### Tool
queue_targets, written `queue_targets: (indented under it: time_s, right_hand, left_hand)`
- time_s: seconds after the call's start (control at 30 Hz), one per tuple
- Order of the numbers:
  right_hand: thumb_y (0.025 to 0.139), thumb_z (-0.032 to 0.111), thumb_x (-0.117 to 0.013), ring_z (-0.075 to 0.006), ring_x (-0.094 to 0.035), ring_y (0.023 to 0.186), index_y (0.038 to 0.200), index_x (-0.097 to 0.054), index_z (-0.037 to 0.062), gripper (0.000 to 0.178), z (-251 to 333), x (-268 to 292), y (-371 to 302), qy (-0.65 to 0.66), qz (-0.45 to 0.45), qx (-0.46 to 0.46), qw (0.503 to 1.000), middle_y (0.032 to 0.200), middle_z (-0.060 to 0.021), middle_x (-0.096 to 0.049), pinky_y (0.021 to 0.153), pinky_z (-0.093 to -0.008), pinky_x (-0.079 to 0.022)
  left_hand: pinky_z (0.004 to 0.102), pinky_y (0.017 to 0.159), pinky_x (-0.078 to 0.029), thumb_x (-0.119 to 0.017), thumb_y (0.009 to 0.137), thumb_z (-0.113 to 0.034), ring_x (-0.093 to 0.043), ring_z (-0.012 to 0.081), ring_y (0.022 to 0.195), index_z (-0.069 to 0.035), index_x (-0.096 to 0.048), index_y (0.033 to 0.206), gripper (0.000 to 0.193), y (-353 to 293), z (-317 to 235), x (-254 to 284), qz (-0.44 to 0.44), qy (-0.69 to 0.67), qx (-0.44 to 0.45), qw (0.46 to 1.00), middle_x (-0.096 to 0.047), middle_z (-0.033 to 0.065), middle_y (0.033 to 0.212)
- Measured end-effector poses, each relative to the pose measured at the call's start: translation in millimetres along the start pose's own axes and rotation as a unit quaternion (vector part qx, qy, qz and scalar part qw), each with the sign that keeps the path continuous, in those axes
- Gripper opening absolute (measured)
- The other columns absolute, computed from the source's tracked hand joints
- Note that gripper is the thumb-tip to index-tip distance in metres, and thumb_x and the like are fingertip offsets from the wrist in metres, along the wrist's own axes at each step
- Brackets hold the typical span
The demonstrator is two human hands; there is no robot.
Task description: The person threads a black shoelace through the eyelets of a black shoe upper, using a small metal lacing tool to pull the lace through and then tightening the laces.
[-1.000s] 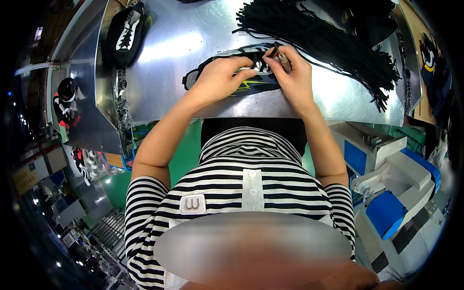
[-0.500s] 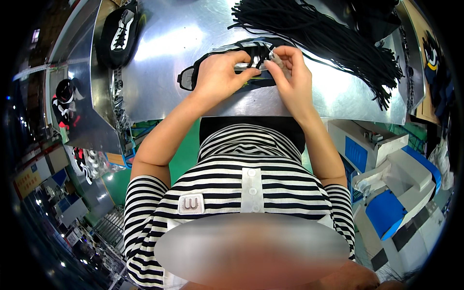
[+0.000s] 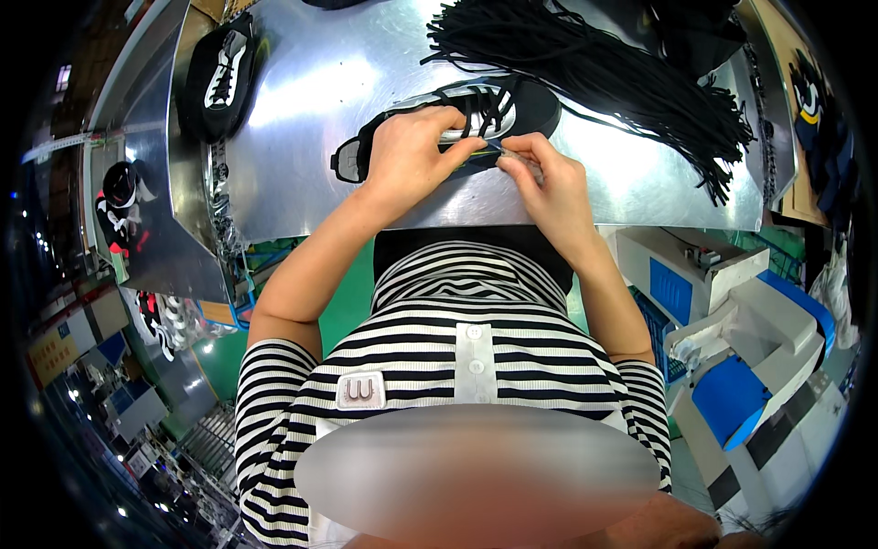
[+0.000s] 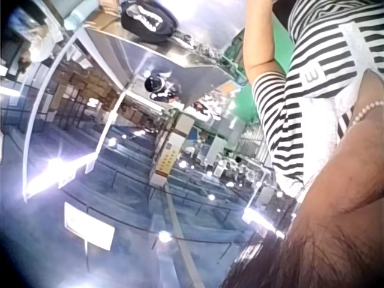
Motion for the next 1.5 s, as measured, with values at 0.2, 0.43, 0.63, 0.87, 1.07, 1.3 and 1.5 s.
queue_targets:
  time_s: [0.2,0.43,0.63,0.87,1.07,1.3,1.5]
  right_hand:
    - [0.088,0.011,-0.07,-0.0292,-0.071,0.073,0.101,-0.062,0.0022,0.017,-1,3,-2,-0.011,-0.005,-0.014,1.0,0.084,-0.0154,-0.071,0.063,-0.0339,-0.054]
    - [0.088,0.004,-0.069,-0.027,-0.073,0.084,0.108,-0.053,-0.0024,0.026,2,-6,-3,-0.087,-0.018,-0.046,0.995,0.09,-0.0156,-0.071,0.07,-0.0316,-0.057]
    - [0.091,0.0,-0.064,-0.0167,-0.071,0.084,0.104,-0.044,-0.0009,0.023,-13,-20,-6,0.101,-0.008,-0.114,0.988,0.084,-0.0115,-0.067,0.069,-0.0275,-0.055]
    - [0.093,0.005,-0.063,-0.0059,-0.057,0.069,0.105,-0.045,0.0007,0.022,-23,-39,-15,0.238,0.052,-0.232,0.942,0.085,-0.0044,-0.062,0.055,-0.0207,-0.04]
    - [0.086,0.015,-0.071,-0.0265,-0.072,0.078,0.106,-0.061,0.0069,0.024,-10,17,-39,-0.066,0.075,-0.109,0.989,0.096,-0.0105,-0.071,0.07,-0.0334,-0.056]
    - [0.088,0.005,-0.063,-0.0271,-0.068,0.076,0.109,-0.062,0.0054,0.022,55,-3,17,-0.156,0.075,0.214,0.961,0.093,-0.0107,-0.07,0.063,-0.0359,-0.053]
    - [0.085,0.008,-0.06,-0.0293,-0.067,0.075,0.098,-0.056,0.0012,0.015,41,-14,23,-0.237,0.079,0.122,0.961,0.08,-0.0101,-0.067,0.062,-0.0412,-0.051]
  left_hand:
    - [0.0373,0.057,-0.049,-0.075,0.081,-0.031,-0.064,0.0287,0.063,-0.003,-0.067,0.085,0.029,1,-8,-1,-0.016,0.001,-0.034,0.999,-0.067,0.01,0.078]
    - [0.0358,0.056,-0.047,-0.077,0.079,-0.014,-0.062,0.0265,0.064,-0.002,-0.065,0.085,0.018,-13,-31,-1,-0.069,0.043,-0.113,0.99,-0.064,0.009,0.074]
    - [0.038,0.058,-0.047,-0.073,0.079,-0.01,-0.06,0.0288,0.066,-0.004,-0.063,0.086,0.014,-20,-27,0,-0.053,0.007,-0.136,0.989,-0.061,0.0101,0.075]
    - [0.0376,0.057,-0.047,-0.072,0.081,-0.009,-0.06,0.0292,0.065,-0.005,-0.064,0.084,0.009,-35,-30,-4,0.011,-0.019,-0.134,0.991,-0.06,0.01,0.073]
    - [0.034,0.056,-0.04,-0.077,0.073,-0.011,-0.054,0.0214,0.062,-0.007,-0.066,0.082,0.015,-32,-19,15,-0.09,0.123,-0.18,0.972,-0.056,0.0033,0.069]
    - [0.0321,0.055,-0.041,-0.075,0.071,-0.012,-0.053,0.018,0.061,-0.008,-0.066,0.082,0.015,-33,-37,9,-0.117,0.128,-0.234,0.957,-0.052,0.0009,0.066]
    - [0.0321,0.051,-0.042,-0.076,0.07,-0.003,-0.053,0.0206,0.059,-0.004,-0.066,0.086,0.019,-38,-33,4,-0.14,0.102,-0.23,0.957,-0.055,0.0046,0.067]
Point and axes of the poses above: each hand's wrist, its own y-axis towards the middle knuckle, its own x-axis out of the back of the hand, z = x × y, the point moved 6 cm from there along y, towards the middle knuckle
